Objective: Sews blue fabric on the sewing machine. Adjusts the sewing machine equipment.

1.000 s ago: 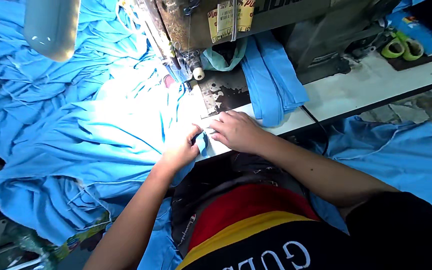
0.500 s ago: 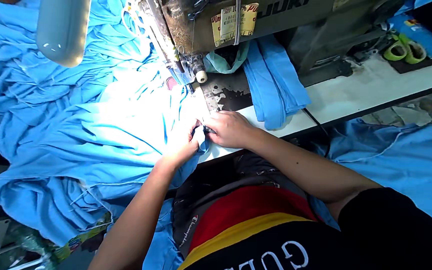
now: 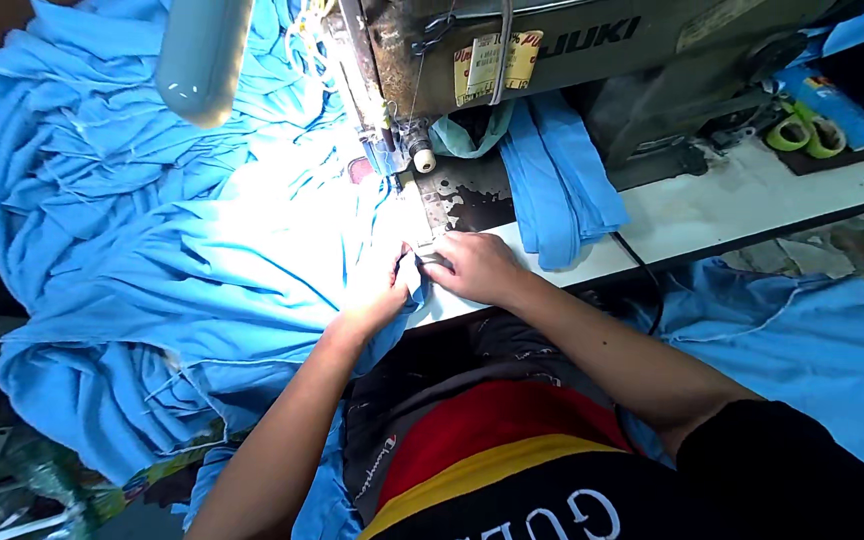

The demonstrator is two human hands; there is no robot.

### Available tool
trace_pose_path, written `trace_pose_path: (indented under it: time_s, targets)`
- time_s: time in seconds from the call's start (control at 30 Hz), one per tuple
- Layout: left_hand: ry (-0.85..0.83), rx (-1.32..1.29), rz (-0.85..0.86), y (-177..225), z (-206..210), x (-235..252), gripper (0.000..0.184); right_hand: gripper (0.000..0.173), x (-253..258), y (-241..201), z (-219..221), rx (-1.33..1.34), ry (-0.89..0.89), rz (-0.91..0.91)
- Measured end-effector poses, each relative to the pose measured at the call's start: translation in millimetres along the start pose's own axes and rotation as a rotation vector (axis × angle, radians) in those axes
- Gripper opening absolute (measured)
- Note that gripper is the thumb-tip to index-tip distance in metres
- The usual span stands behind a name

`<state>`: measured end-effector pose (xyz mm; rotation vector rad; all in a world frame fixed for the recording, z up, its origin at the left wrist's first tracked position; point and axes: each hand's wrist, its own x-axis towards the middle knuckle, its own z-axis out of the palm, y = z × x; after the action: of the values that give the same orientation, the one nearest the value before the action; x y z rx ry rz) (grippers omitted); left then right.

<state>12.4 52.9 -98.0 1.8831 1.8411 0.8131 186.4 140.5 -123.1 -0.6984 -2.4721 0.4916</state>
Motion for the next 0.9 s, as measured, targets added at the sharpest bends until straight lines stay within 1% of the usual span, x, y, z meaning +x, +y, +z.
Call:
trace_pose_path:
  time_s: [0.07,0.13,0.17,0.23,0.27,0.3,0.33,0.37,0.4,0.43,0.5,0.57,0.63,0.73,0.8,0.9]
  targets:
    - [0.006,-0.008,0.008,0,0,-1,0.018,0.032,-6,0,1,0.102,0.098,-0.021]
    - [-0.025,0.000,0.043,1,-1,-1,0.017,0.037,-11,-11,2,0.185,0.101,-0.096]
    - [-0.043,0.023,0.077,0,0,-1,0.012,0.036,-13,-18,3,0.220,0.085,-0.143]
    - [-0.059,0.116,0.216,-6,2,-3,0.004,0.017,-16,-29,1,0.264,0.049,-0.192]
    - [-0.052,0.152,0.283,-9,4,-4,0.006,0.010,-18,-34,-5,0.298,-0.017,-0.183]
    - [-0.051,0.164,0.325,-11,4,-6,0.008,0.006,-22,-39,-14,0.348,-0.131,-0.154]
    - [-0.045,0.165,0.342,-12,5,-8,0.010,0.007,-24,-43,-27,0.401,-0.305,-0.109]
    - [-0.046,0.155,0.334,-14,5,-9,0.014,0.015,-25,-45,-38,0.424,-0.486,-0.064]
    - [-0.047,0.134,0.325,-17,5,-10,0.017,0.022,-24,-45,-46,0.417,-0.610,-0.028]
    - [-0.056,0.105,0.309,-19,6,-11,0.020,0.026,-25,-43,-49,0.385,-0.619,-0.005]
    - [-0.062,0.064,0.305,-22,5,-11,0.021,0.029,-24,-32,-48,0.277,-0.450,0.052]
    - [-0.052,0.058,0.311,-23,5,-10,0.020,0.029,-17,-20,-46,0.139,-0.302,0.148]
    - [-0.040,0.072,0.320,-23,7,-11,0.020,0.031,-8,-15,-48,0.057,-0.219,0.222]
    - [-0.015,0.092,0.312,-24,10,-17,0.021,0.033,-1,-12,-55,0.020,-0.078,0.226]
    - [-0.007,0.131,0.289,-24,12,-18,0.021,0.035,7,-10,-62,-0.048,-0.045,0.271]
    - [0.015,0.170,0.270,-24,14,-21,0.023,0.042,19,-3,-62,-0.116,-0.107,0.408]
